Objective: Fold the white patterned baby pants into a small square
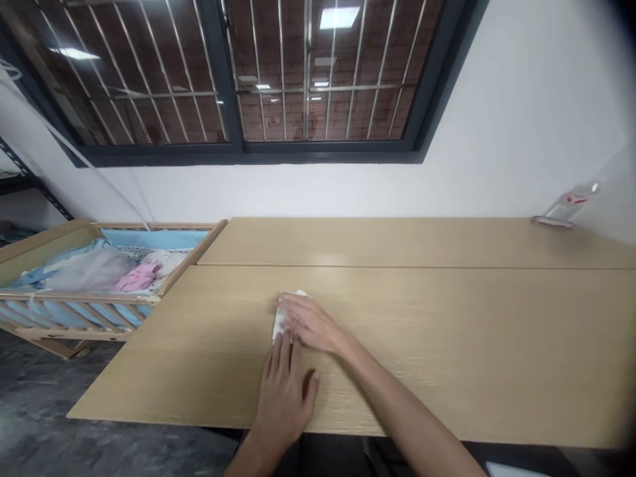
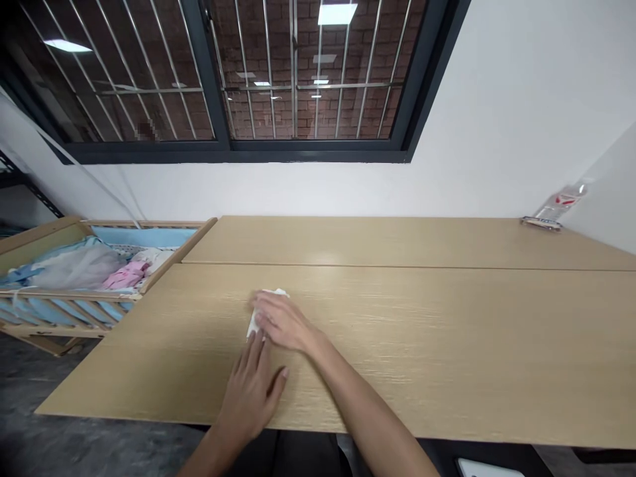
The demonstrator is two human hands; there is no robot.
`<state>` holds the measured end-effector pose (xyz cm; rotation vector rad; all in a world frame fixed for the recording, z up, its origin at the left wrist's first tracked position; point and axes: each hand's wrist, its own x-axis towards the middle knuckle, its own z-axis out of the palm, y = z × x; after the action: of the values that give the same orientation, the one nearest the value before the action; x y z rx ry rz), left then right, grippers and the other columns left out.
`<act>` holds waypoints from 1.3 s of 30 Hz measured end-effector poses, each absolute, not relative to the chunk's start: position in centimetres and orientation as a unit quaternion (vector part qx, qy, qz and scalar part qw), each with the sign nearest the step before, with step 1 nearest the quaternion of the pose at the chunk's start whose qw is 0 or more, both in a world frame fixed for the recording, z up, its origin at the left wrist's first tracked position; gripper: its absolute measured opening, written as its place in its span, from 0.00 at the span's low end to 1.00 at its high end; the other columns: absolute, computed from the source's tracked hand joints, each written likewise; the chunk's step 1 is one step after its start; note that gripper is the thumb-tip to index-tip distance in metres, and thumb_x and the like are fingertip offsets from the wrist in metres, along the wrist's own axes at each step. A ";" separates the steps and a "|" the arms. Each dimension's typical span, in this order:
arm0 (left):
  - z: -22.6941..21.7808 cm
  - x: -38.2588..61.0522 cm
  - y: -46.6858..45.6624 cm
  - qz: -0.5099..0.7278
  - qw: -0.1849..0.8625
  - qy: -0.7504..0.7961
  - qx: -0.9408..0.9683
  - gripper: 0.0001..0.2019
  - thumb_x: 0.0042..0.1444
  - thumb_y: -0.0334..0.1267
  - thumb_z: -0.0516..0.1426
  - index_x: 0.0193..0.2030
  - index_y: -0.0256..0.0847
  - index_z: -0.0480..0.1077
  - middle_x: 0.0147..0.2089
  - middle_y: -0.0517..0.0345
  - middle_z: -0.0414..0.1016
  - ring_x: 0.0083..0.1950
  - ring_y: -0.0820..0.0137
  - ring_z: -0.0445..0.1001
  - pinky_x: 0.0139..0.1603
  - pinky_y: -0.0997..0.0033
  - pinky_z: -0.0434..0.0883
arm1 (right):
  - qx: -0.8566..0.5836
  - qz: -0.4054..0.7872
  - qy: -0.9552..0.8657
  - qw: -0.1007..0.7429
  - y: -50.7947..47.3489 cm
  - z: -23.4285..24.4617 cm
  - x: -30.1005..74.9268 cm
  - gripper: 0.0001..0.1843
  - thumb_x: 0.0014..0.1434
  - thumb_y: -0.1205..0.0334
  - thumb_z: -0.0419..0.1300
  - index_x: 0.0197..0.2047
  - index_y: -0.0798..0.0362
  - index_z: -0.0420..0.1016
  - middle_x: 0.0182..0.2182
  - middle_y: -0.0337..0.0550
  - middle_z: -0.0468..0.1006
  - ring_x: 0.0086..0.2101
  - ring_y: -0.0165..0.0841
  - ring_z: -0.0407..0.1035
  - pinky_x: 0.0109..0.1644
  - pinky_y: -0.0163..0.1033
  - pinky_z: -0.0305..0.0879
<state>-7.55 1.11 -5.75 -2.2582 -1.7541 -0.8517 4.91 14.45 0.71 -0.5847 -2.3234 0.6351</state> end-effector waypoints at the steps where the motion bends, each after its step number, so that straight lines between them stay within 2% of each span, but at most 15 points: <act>1: -6.0 -7.2 0.8 -0.275 0.079 -0.594 -0.752 0.29 0.66 0.45 0.52 0.69 0.30 0.59 0.69 0.33 0.64 0.70 0.47 0.62 0.62 0.50 0.69 | -0.205 0.244 -0.904 0.284 13.7 0.7 4.6 0.23 0.73 0.55 0.50 0.68 0.43 0.67 0.68 0.43 0.67 0.68 0.38 0.58 0.71 0.48 0.52; 4: -6.5 -6.6 0.6 -0.255 0.078 -0.620 -0.738 0.25 0.66 0.47 0.52 0.62 0.30 0.67 0.61 0.33 0.72 0.63 0.45 0.70 0.58 0.47 0.70 | -0.194 0.260 -0.924 0.203 12.5 0.0 3.7 0.24 0.74 0.53 0.48 0.71 0.38 0.63 0.69 0.39 0.64 0.69 0.37 0.56 0.72 0.48 0.50; 7: -6.4 -6.6 0.9 -0.242 0.072 -0.627 -0.737 0.24 0.65 0.46 0.52 0.60 0.32 0.70 0.59 0.34 0.74 0.61 0.45 0.71 0.59 0.45 0.68 | -0.214 0.282 -0.918 0.179 12.8 -1.0 3.4 0.24 0.73 0.50 0.50 0.69 0.39 0.66 0.69 0.39 0.64 0.69 0.40 0.54 0.74 0.51 0.45; 12: -5.9 -6.9 1.2 -0.241 0.064 -0.619 -0.745 0.27 0.66 0.47 0.52 0.65 0.32 0.66 0.65 0.37 0.70 0.66 0.47 0.67 0.62 0.47 0.66 | -0.264 0.329 -0.883 0.206 15.4 -1.4 4.6 0.22 0.70 0.48 0.55 0.65 0.36 0.72 0.68 0.33 0.63 0.70 0.38 0.52 0.76 0.52 0.38; 16: -6.2 -7.1 1.2 -0.244 0.054 -0.617 -0.747 0.30 0.66 0.48 0.51 0.69 0.31 0.62 0.68 0.36 0.67 0.68 0.47 0.64 0.63 0.48 0.65 | -0.287 0.308 -0.882 0.213 18.1 -1.9 5.5 0.25 0.71 0.45 0.51 0.69 0.36 0.65 0.71 0.32 0.58 0.71 0.37 0.48 0.77 0.51 0.35; 19: -6.5 -7.2 1.3 -0.252 0.051 -0.616 -0.744 0.30 0.66 0.49 0.52 0.69 0.33 0.62 0.69 0.37 0.67 0.69 0.47 0.64 0.63 0.48 0.65 | -0.307 0.272 -0.889 0.205 19.5 -2.6 5.7 0.29 0.73 0.43 0.46 0.73 0.39 0.58 0.73 0.34 0.52 0.73 0.37 0.43 0.77 0.51 0.31; 23: -6.6 -7.2 1.5 -0.263 0.053 -0.611 -0.745 0.30 0.66 0.49 0.52 0.70 0.35 0.61 0.68 0.38 0.67 0.69 0.47 0.64 0.64 0.48 0.65 | -0.331 0.234 -0.890 0.209 20.3 -3.2 5.8 0.33 0.73 0.41 0.42 0.75 0.45 0.55 0.74 0.40 0.50 0.73 0.37 0.42 0.76 0.49 0.32; 29: -6.0 -7.4 1.7 -0.270 0.035 -0.608 -0.745 0.28 0.66 0.45 0.52 0.69 0.36 0.61 0.66 0.38 0.69 0.67 0.48 0.66 0.64 0.47 0.65 | -0.387 0.204 -0.864 0.248 19.7 -3.8 6.0 0.37 0.73 0.42 0.42 0.77 0.51 0.48 0.75 0.49 0.45 0.73 0.40 0.40 0.75 0.52 0.36; 31: -5.7 -8.0 2.1 -0.288 0.006 -0.603 -0.744 0.24 0.66 0.44 0.52 0.66 0.37 0.64 0.62 0.39 0.72 0.63 0.50 0.69 0.62 0.48 0.66 | -0.395 0.193 -0.851 0.286 19.6 -3.9 6.2 0.36 0.72 0.43 0.43 0.76 0.53 0.50 0.74 0.53 0.49 0.72 0.43 0.44 0.74 0.54 0.41; 35: -4.6 -10.5 3.9 -0.322 -0.039 -0.633 -0.703 0.16 0.67 0.46 0.51 0.55 0.42 0.69 0.53 0.46 0.77 0.55 0.55 0.74 0.57 0.53 0.68 | -0.416 0.163 -0.808 0.385 19.3 -3.8 6.5 0.29 0.71 0.50 0.48 0.69 0.52 0.62 0.63 0.56 0.67 0.63 0.46 0.59 0.69 0.56 0.53; 39: -3.1 -13.3 6.3 -0.236 -0.035 -0.726 -0.645 0.19 0.68 0.51 0.48 0.46 0.38 0.71 0.45 0.41 0.79 0.50 0.52 0.76 0.51 0.55 0.68 | -0.446 0.168 -0.757 0.448 19.1 -3.8 6.3 0.21 0.67 0.55 0.53 0.59 0.52 0.71 0.49 0.53 0.73 0.51 0.45 0.67 0.62 0.54 0.61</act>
<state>-13.34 6.34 -3.14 -2.0724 -2.3324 -0.7581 6.33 19.15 -3.76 -1.1025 -1.8729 0.4152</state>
